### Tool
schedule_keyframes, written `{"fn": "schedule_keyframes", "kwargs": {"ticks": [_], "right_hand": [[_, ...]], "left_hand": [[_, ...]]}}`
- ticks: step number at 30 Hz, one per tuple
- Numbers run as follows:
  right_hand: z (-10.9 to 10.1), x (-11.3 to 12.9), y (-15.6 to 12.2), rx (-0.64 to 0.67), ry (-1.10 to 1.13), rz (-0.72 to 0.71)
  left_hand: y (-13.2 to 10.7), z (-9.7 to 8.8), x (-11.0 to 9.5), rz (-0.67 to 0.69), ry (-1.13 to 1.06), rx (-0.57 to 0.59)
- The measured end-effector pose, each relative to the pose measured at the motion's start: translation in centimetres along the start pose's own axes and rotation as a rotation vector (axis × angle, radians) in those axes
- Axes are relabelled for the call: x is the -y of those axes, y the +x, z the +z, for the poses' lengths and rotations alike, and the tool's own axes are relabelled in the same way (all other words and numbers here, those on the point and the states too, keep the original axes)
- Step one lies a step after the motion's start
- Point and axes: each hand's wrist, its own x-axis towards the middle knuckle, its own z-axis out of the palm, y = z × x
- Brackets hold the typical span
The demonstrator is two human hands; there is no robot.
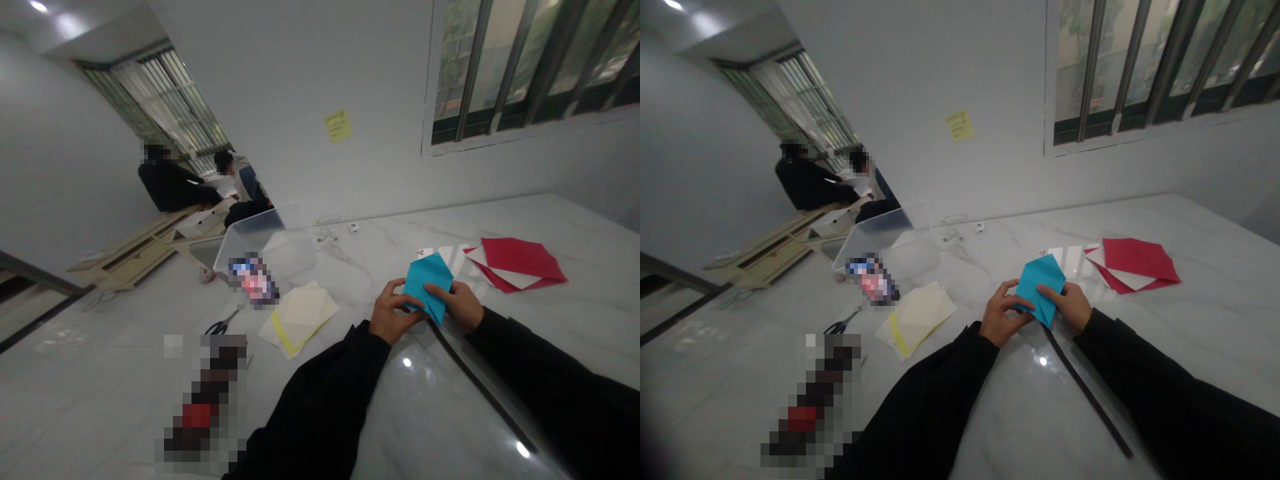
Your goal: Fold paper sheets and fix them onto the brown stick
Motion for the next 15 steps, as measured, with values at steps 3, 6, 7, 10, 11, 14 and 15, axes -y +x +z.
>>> {"fn": "schedule_keyframes", "kwargs": {"ticks": [3,6,7,10,11,14,15], "right_hand": [[0.0,0.0,0.0,0.028,-0.005,-0.004],[0.1,-0.1,0.1,0.025,-0.029,-0.010],[0.1,-0.1,0.1,0.013,-0.027,-0.008],[0.4,0.0,0.1,-0.025,0.009,-0.003],[0.4,0.0,0.1,-0.038,0.016,-0.010],[0.4,0.0,0.3,-0.057,0.016,-0.032],[0.4,0.0,0.4,-0.058,0.015,-0.033]], "left_hand": [[0.0,0.4,0.1,-0.084,-0.100,-0.055],[0.0,0.3,0.0,-0.078,-0.079,-0.013],[0.1,0.1,0.0,-0.036,-0.027,0.012],[0.2,-0.5,-0.1,0.165,0.202,0.074],[0.3,-0.7,-0.1,0.228,0.276,0.096],[0.5,-0.8,0.1,0.357,0.445,0.176],[0.5,-0.8,0.3,0.379,0.479,0.198]]}}
